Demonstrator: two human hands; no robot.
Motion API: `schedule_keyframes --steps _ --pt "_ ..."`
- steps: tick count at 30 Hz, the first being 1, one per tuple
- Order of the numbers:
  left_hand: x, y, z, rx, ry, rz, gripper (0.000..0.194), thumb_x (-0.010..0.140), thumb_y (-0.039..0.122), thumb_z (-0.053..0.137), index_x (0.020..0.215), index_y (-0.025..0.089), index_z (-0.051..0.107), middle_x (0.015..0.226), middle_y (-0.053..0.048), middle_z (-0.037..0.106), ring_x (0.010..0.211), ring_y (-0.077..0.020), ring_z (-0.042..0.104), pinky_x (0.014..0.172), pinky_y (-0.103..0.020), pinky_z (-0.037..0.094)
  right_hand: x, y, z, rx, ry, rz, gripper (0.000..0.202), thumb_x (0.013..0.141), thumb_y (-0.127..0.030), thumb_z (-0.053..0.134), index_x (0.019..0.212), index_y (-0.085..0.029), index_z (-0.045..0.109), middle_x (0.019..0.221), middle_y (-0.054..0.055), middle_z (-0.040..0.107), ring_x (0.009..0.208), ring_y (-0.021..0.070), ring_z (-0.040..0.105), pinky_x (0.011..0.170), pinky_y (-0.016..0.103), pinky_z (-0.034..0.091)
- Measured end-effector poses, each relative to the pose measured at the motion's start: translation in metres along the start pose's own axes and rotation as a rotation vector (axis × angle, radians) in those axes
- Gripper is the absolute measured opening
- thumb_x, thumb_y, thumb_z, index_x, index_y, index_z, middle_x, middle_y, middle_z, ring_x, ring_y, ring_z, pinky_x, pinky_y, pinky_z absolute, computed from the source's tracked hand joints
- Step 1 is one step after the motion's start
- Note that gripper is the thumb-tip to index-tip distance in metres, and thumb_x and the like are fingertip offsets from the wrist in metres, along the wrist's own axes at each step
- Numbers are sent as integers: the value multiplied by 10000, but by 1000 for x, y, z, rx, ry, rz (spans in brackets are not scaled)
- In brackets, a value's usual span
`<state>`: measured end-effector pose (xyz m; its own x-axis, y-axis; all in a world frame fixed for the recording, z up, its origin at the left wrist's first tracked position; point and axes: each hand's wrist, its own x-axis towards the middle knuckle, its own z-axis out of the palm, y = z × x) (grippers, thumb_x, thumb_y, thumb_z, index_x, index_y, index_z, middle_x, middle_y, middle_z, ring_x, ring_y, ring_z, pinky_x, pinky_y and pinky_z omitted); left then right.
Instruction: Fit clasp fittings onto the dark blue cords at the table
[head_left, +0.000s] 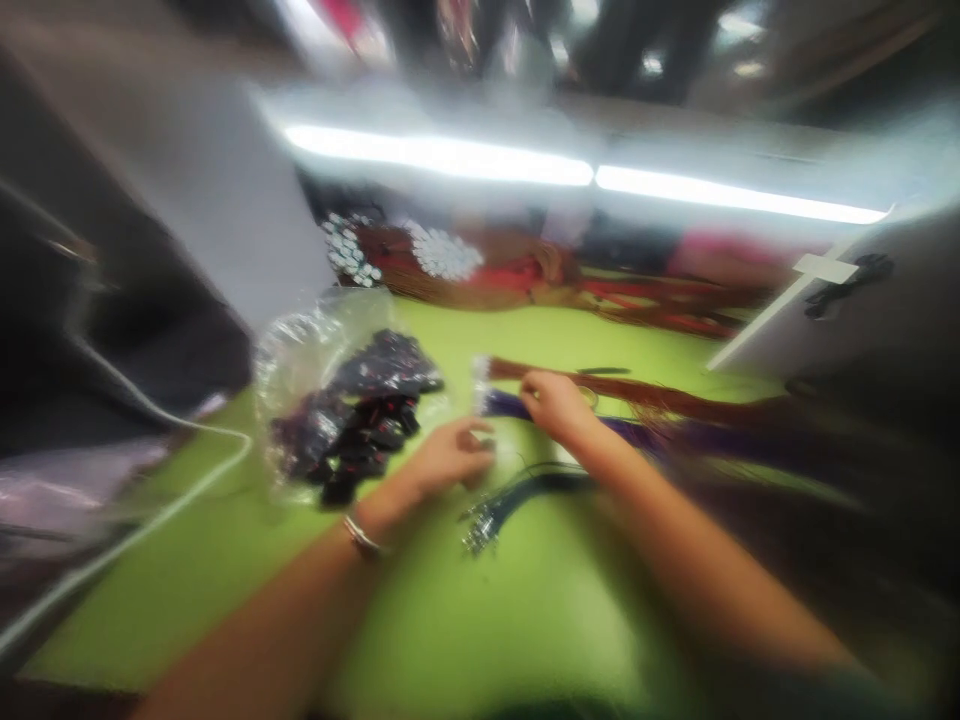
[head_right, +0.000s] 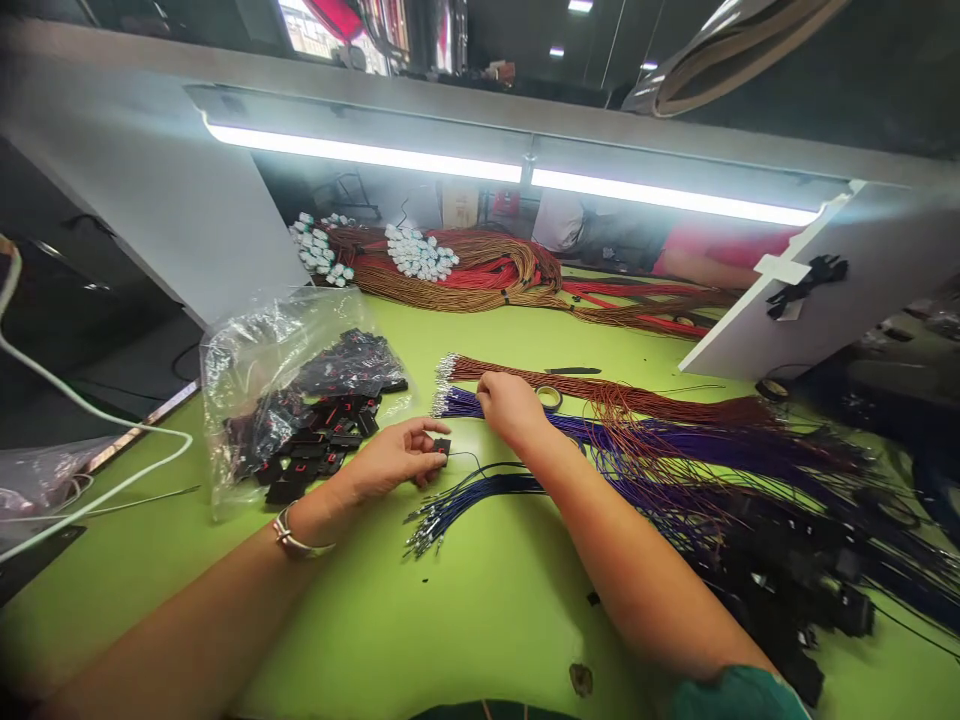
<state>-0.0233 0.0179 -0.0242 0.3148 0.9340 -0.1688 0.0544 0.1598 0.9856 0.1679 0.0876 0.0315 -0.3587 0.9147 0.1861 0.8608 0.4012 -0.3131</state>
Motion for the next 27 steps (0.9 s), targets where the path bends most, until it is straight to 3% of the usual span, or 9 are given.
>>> schedule_keyframes --steps 4,8,13,16,19,27 --pt "-3 5 7 -27 112 58 850 695 235 700 1421 223 258 646 50 541 481 -100 544 464 -230 458 -17 -6 -5 70 -16 -69 155 800 -187 486 746 -179 631 748 32 658 674 136 529 621 228 338" --pt "-6 8 14 -8 71 91 881 709 222 684 1449 214 206 650 48 536 507 -89 532 478 -211 445 -25 -14 0 163 -29 -67 155 794 -172 484 738 -177 628 727 22 652 645 126 519 594 221 325" --pt "-8 12 18 5 41 138 793 708 247 692 1405 204 317 671 26 589 521 -94 537 499 -218 447 -26 -32 9 236 2 -97 162 806 -182 485 762 -180 642 764 24 665 682 126 539 631 219 343" --pt "-6 11 15 0 79 116 564 710 278 692 1235 166 517 727 -14 631 570 -116 576 544 -241 471 -31 -35 8 222 45 -83 201 828 -213 469 738 -185 646 771 25 668 690 128 539 633 222 339" --pt "-4 6 12 -46 133 79 416 714 298 692 1088 144 596 800 -52 661 646 -145 620 619 -273 497 -39 -27 5 286 53 -25 210 820 -229 466 731 -189 652 748 14 664 671 119 534 627 217 343" --pt "-5 4 10 -175 97 9 488 711 319 717 1145 141 584 883 -86 683 723 -166 652 729 -329 514 -51 -13 16 423 -95 48 176 713 -190 477 583 -161 592 572 -6 572 548 99 458 536 206 323"
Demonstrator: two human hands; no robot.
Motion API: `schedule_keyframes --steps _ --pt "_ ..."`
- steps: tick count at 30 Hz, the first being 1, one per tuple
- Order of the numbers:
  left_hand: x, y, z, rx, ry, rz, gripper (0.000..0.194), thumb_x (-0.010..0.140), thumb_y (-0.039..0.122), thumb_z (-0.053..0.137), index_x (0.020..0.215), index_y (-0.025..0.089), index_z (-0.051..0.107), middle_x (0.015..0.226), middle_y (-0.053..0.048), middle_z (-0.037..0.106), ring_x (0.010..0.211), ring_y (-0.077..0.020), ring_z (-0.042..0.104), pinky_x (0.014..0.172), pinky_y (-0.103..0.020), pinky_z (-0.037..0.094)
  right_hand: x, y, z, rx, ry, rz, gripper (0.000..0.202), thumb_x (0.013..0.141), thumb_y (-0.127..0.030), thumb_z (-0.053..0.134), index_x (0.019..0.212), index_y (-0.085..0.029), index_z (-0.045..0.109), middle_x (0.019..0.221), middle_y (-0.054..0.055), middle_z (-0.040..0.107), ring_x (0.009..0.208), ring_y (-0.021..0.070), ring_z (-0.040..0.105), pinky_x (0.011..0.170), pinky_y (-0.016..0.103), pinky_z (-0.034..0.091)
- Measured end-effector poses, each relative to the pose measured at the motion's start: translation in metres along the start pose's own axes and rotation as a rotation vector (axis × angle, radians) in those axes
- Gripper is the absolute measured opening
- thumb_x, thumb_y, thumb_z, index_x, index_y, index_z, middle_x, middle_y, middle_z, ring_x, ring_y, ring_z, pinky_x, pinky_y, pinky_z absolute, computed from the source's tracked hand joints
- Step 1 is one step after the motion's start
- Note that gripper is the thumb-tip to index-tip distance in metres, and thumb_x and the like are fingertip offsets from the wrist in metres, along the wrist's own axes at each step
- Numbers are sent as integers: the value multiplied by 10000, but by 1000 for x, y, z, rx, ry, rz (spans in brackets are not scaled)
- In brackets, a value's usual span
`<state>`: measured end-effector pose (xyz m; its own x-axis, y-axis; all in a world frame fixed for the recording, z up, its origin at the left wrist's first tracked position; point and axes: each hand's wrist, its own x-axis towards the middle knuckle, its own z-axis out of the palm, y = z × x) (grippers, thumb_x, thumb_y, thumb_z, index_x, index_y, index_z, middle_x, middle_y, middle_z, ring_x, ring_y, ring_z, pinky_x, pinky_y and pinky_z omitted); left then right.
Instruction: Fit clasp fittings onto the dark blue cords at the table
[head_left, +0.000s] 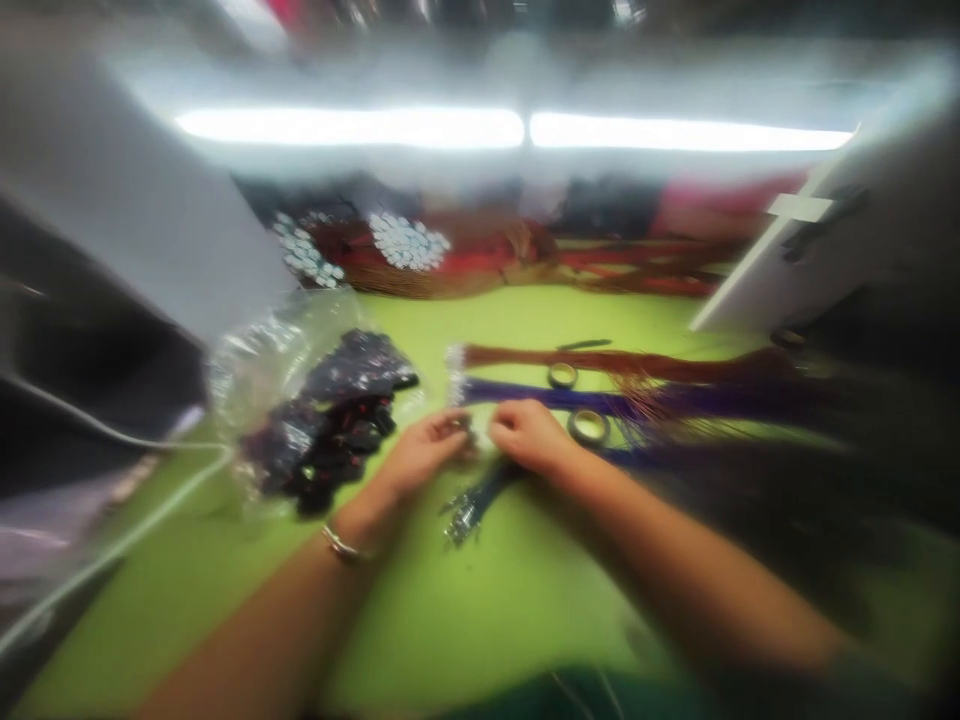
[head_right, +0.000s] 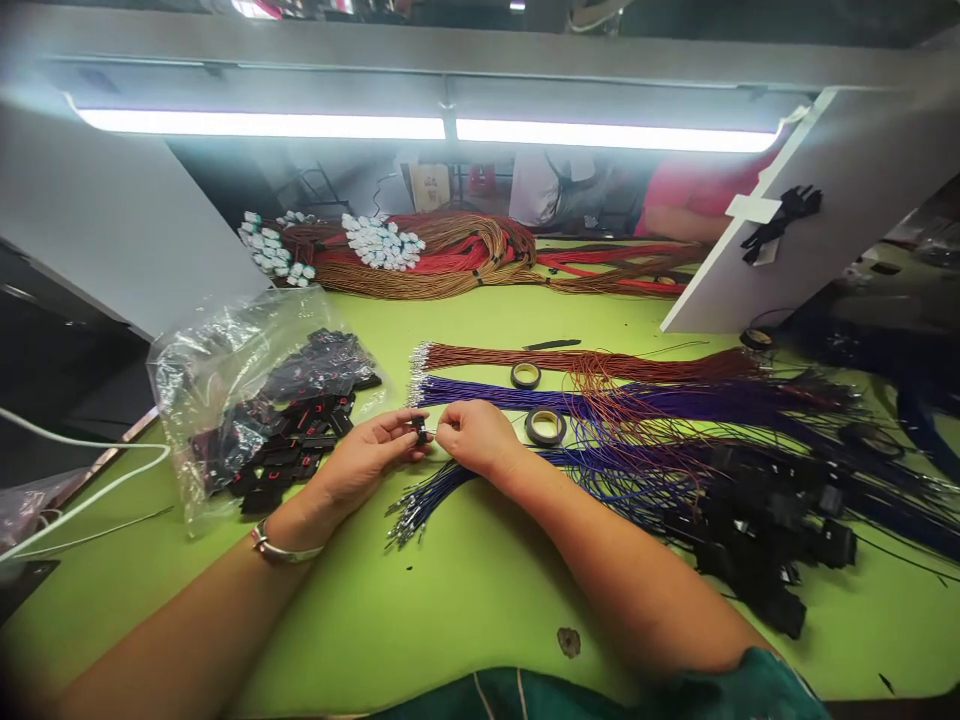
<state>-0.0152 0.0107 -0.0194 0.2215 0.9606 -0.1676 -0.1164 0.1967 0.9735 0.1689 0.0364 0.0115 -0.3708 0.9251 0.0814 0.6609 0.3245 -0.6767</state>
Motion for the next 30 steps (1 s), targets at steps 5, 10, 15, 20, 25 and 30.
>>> schedule_keyframes --steps 5,10,15,20,25,30 --pt "-1 1 0 7 -9 -14 488 718 318 714 1157 146 586 879 -90 689 744 -177 656 744 -344 517 2 1 2 49 3 -11 182 707 -198 460 563 -156 563 560 -12 549 537 91 438 522 203 307" --pt "-1 1 1 16 -25 -15 473 716 303 717 1143 146 585 897 -90 686 746 -177 655 749 -349 514 3 0 1 36 -22 -5 181 700 -219 476 563 -157 578 536 -16 527 522 93 415 508 212 293" --pt "-1 0 2 88 12 23 439 712 302 714 1111 158 598 869 -68 680 723 -168 647 718 -327 514 2 -2 -2 1 -42 7 157 671 -205 491 534 -159 553 524 -21 513 519 90 410 502 208 287" --pt "-1 0 6 160 35 118 369 672 274 741 1005 150 643 880 -66 682 711 -156 629 693 -291 509 3 1 -1 49 -58 -16 154 674 -183 495 535 -154 552 512 -34 486 502 79 393 481 199 273" --pt "-1 -1 5 87 74 60 423 669 306 745 1045 144 640 736 -34 662 617 -143 619 632 -285 507 3 6 2 199 -50 -76 130 709 -151 519 595 -139 581 548 -38 518 535 70 423 524 181 324" --pt "-2 1 3 -35 63 -55 450 670 311 754 1071 146 633 729 -43 660 611 -135 619 593 -255 492 1 4 1 243 44 -68 85 682 -112 544 631 -140 606 564 -33 554 550 74 457 554 180 354"
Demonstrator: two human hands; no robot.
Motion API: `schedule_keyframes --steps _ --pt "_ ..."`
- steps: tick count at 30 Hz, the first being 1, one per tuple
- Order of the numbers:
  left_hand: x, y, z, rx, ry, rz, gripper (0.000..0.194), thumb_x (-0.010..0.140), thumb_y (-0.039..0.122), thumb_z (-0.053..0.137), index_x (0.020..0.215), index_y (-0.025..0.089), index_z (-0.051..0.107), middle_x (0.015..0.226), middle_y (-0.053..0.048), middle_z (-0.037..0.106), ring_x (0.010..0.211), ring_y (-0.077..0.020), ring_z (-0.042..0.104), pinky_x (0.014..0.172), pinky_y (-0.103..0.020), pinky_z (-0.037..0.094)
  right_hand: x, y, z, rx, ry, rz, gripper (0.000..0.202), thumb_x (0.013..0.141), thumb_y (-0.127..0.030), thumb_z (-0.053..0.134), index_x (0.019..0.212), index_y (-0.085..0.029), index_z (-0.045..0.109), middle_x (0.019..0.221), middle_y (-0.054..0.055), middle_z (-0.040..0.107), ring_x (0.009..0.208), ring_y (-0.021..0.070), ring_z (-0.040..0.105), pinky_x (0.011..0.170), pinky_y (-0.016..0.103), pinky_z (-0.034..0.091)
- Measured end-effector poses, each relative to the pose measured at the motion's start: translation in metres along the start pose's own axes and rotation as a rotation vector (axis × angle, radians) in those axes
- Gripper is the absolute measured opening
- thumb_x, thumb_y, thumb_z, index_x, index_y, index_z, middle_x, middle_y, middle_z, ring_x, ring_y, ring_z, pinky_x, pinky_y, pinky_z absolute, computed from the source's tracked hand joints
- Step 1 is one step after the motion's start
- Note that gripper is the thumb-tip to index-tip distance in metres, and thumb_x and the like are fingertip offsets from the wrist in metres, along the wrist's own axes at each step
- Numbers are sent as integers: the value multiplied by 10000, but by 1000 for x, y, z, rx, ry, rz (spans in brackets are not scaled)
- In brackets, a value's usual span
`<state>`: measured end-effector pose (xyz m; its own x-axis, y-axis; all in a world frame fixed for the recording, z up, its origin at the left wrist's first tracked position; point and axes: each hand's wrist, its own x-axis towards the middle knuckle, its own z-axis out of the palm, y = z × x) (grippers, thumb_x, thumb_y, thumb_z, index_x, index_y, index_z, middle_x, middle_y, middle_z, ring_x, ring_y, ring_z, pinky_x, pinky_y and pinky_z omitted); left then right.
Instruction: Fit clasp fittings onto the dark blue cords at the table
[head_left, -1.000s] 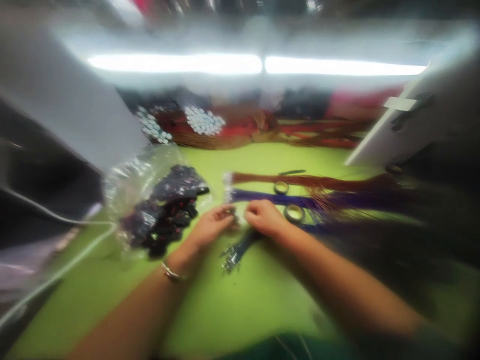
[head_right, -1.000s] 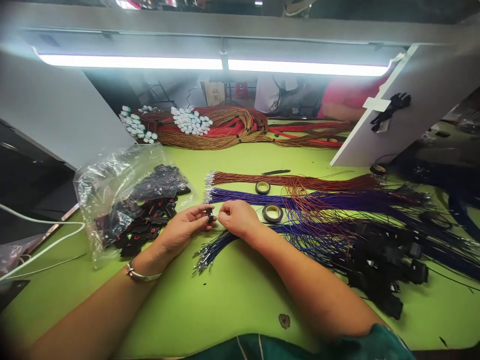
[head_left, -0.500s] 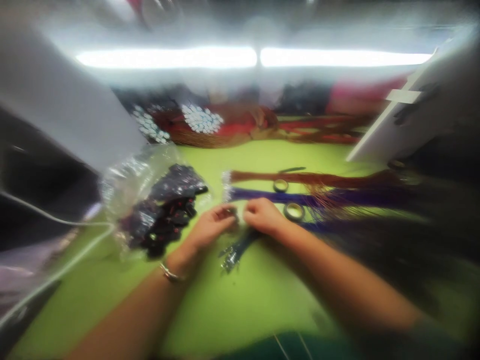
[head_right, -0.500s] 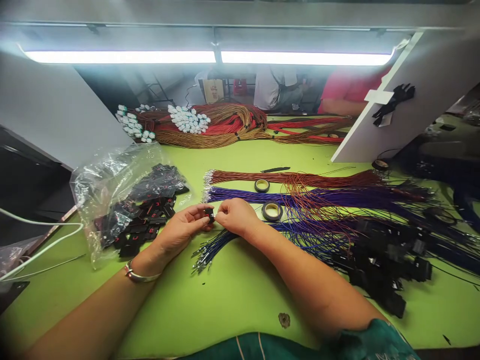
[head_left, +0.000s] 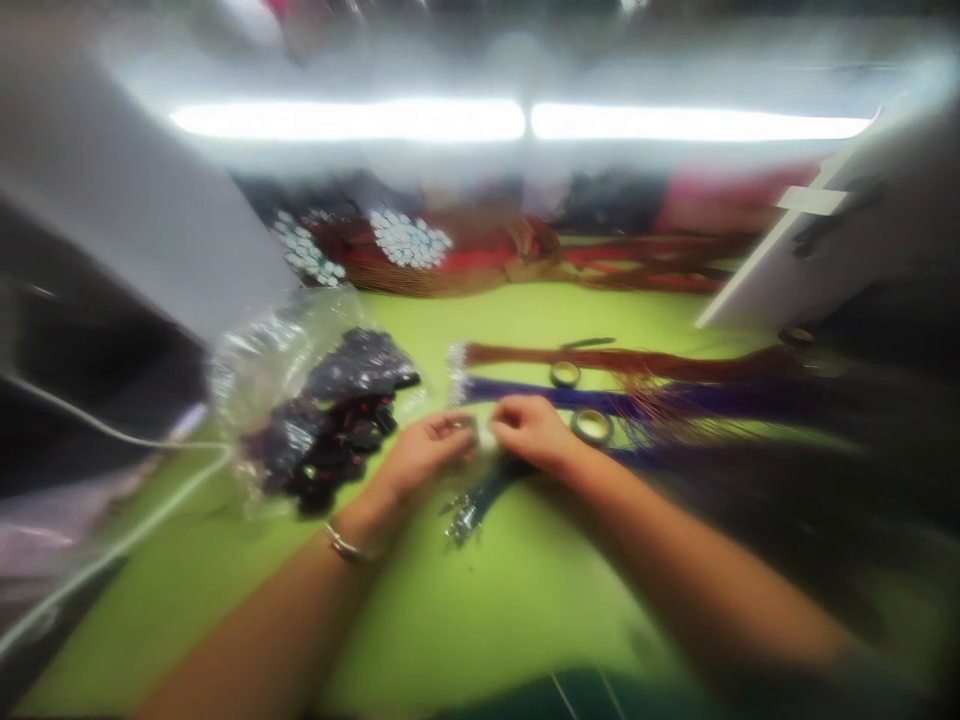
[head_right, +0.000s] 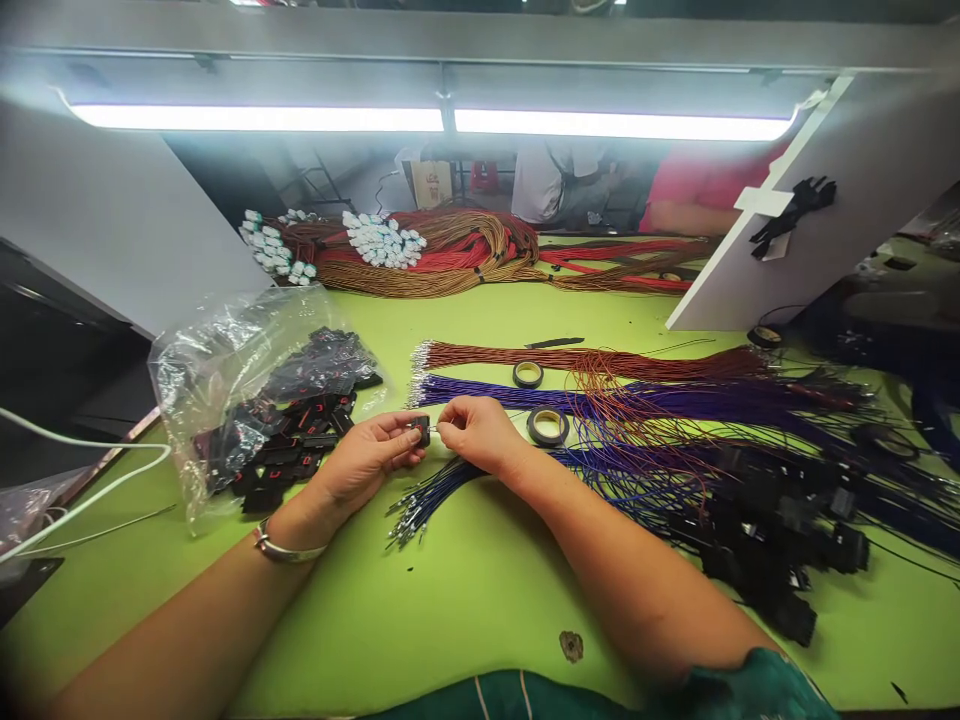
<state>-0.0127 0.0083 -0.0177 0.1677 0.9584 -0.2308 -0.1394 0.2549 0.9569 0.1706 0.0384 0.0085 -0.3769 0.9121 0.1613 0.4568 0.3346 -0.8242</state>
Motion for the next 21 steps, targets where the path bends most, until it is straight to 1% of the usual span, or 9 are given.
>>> schedule_keyframes --steps 4,8,14,18,21 --pt "-1 3 1 -63 -11 -46 438 663 303 761 1053 142 642 731 -50 667 594 -126 610 560 -234 477 -3 -2 0 -57 24 -38 98 693 -116 532 614 -147 581 561 -35 549 534 72 447 534 181 331" --pt "0 6 2 -85 -33 -67 415 662 308 761 1025 133 661 710 -46 660 581 -113 590 529 -212 455 -6 -3 -1 -224 24 -115 108 723 -145 526 629 -161 574 590 -21 569 538 82 446 537 197 301" --pt "-1 7 2 -53 -51 -56 377 670 292 755 999 123 682 729 -56 661 608 -107 579 553 -206 453 -8 -2 0 -422 -11 -188 116 760 -161 506 663 -173 567 649 12 597 578 106 448 562 212 282" --pt "-1 6 1 -21 -46 -63 364 673 296 752 986 123 688 726 -55 659 588 -106 575 545 -215 449 -9 1 3 -462 -33 -226 132 776 -164 490 657 -171 548 638 17 584 572 111 431 561 220 272" --pt "0 6 0 -17 -51 -66 366 677 299 750 995 130 687 732 -52 662 589 -105 578 547 -214 448 -9 1 3 -422 -23 -222 132 782 -167 483 664 -172 542 648 13 585 576 107 440 563 214 282"
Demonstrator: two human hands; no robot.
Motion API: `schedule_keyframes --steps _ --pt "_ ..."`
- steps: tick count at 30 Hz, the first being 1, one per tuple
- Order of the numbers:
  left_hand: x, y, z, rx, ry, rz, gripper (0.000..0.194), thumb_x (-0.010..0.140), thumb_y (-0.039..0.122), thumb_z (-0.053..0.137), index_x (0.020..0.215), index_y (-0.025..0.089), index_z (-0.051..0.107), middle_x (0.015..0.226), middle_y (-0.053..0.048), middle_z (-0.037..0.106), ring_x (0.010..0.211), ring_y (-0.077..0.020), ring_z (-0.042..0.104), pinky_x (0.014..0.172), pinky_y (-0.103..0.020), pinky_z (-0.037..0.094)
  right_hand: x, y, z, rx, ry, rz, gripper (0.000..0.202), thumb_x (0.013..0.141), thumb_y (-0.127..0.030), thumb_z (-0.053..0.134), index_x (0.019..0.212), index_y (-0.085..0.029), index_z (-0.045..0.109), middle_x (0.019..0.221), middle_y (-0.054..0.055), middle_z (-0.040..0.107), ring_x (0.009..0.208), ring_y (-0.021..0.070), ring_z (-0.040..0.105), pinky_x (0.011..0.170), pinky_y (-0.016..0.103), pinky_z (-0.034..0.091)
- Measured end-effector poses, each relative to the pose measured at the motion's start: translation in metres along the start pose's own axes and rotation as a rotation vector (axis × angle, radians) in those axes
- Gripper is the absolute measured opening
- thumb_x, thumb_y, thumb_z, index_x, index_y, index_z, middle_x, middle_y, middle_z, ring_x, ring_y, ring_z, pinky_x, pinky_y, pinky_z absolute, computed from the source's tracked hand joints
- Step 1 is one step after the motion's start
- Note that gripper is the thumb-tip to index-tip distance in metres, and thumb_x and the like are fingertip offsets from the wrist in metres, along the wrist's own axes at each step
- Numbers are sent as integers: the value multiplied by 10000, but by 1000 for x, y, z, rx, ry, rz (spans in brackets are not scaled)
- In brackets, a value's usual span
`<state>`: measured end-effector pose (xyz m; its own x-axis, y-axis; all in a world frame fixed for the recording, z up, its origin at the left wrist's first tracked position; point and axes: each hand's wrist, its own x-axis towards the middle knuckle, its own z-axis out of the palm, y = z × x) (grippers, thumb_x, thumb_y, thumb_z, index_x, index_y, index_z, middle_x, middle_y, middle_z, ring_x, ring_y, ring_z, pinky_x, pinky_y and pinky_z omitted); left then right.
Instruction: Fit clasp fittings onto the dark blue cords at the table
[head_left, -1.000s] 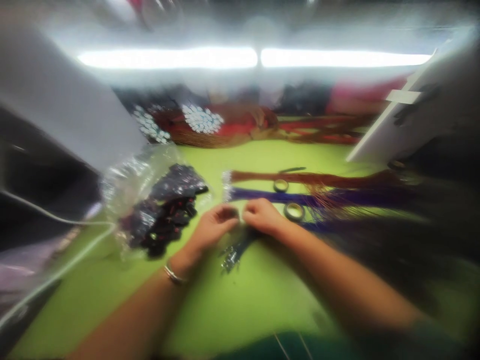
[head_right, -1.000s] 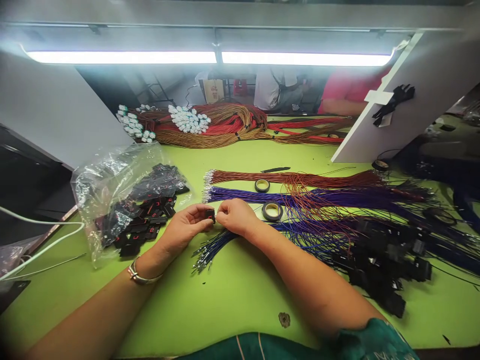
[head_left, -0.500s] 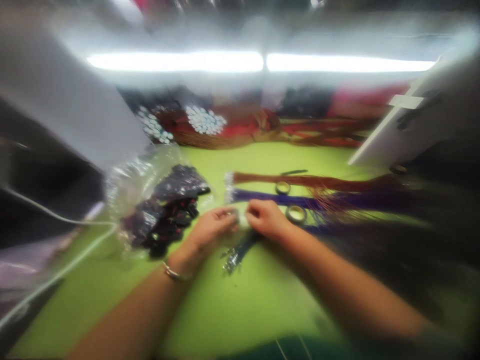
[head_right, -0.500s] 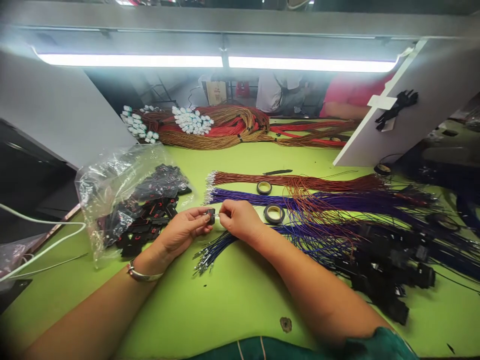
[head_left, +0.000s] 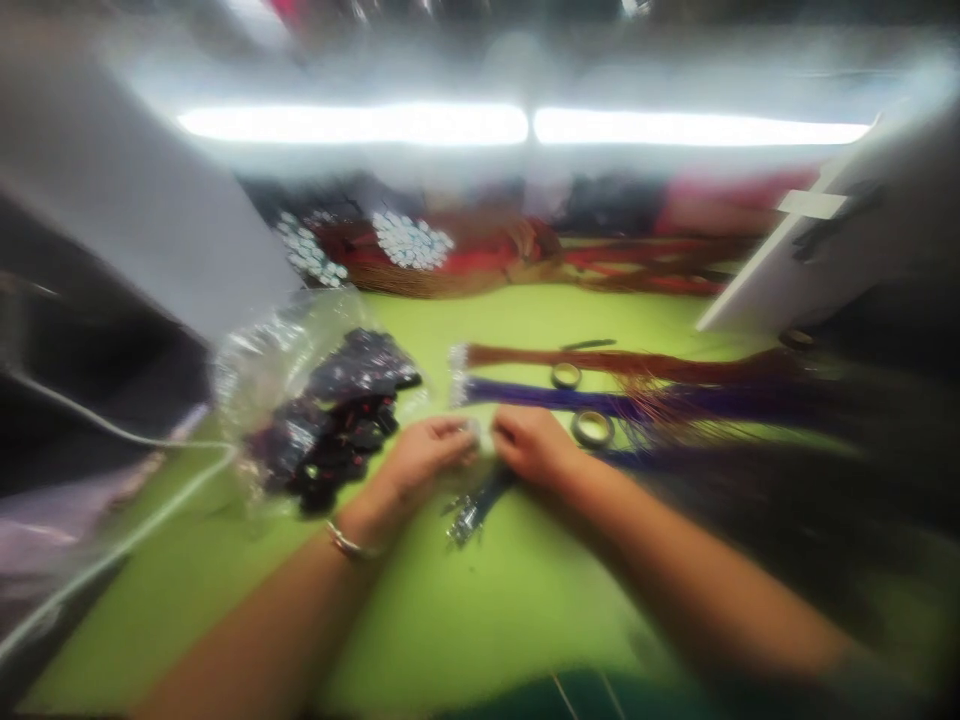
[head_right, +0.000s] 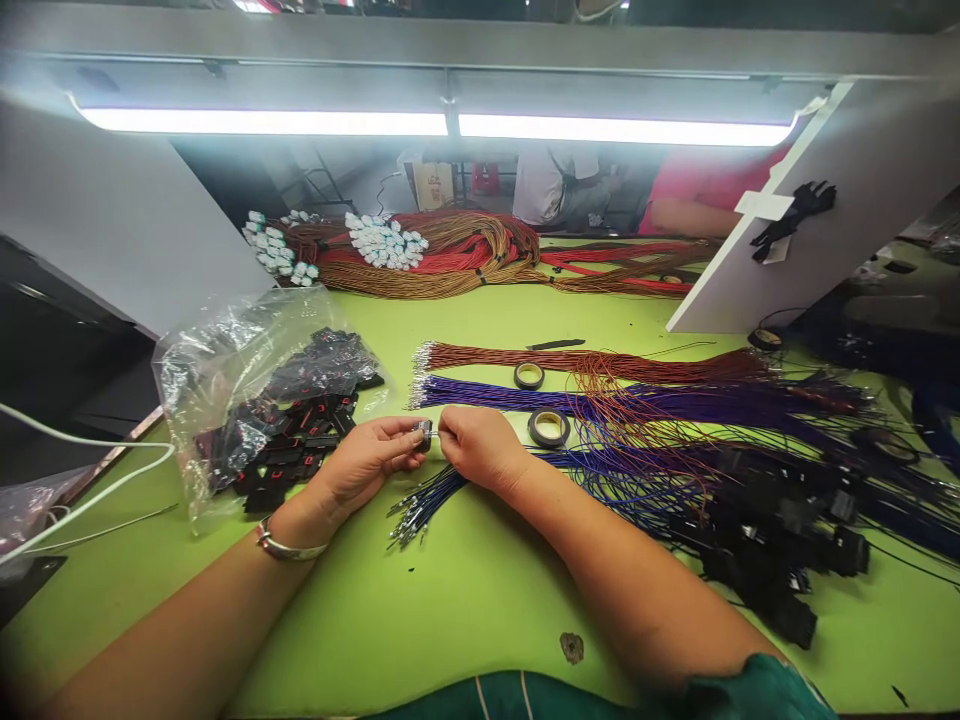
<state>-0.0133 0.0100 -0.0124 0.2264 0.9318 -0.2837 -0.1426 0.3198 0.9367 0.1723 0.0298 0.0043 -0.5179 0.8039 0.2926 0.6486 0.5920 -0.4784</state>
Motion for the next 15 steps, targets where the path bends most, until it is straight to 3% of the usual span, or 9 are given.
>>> schedule_keyframes --steps 7,15 --pt "1 1 -2 -53 2 -6 428 688 287 745 1078 137 654 777 -58 662 616 -105 585 569 -217 454 1 0 -3 34 46 67 108 751 -160 501 648 -178 531 643 -3 583 570 98 448 559 203 291" --pt "0 0 -1 -12 -10 18 411 683 283 748 1057 136 664 791 -62 660 618 -112 585 579 -231 462 1 1 0 -55 26 -25 123 760 -170 505 637 -175 517 636 9 578 572 110 430 550 221 268"
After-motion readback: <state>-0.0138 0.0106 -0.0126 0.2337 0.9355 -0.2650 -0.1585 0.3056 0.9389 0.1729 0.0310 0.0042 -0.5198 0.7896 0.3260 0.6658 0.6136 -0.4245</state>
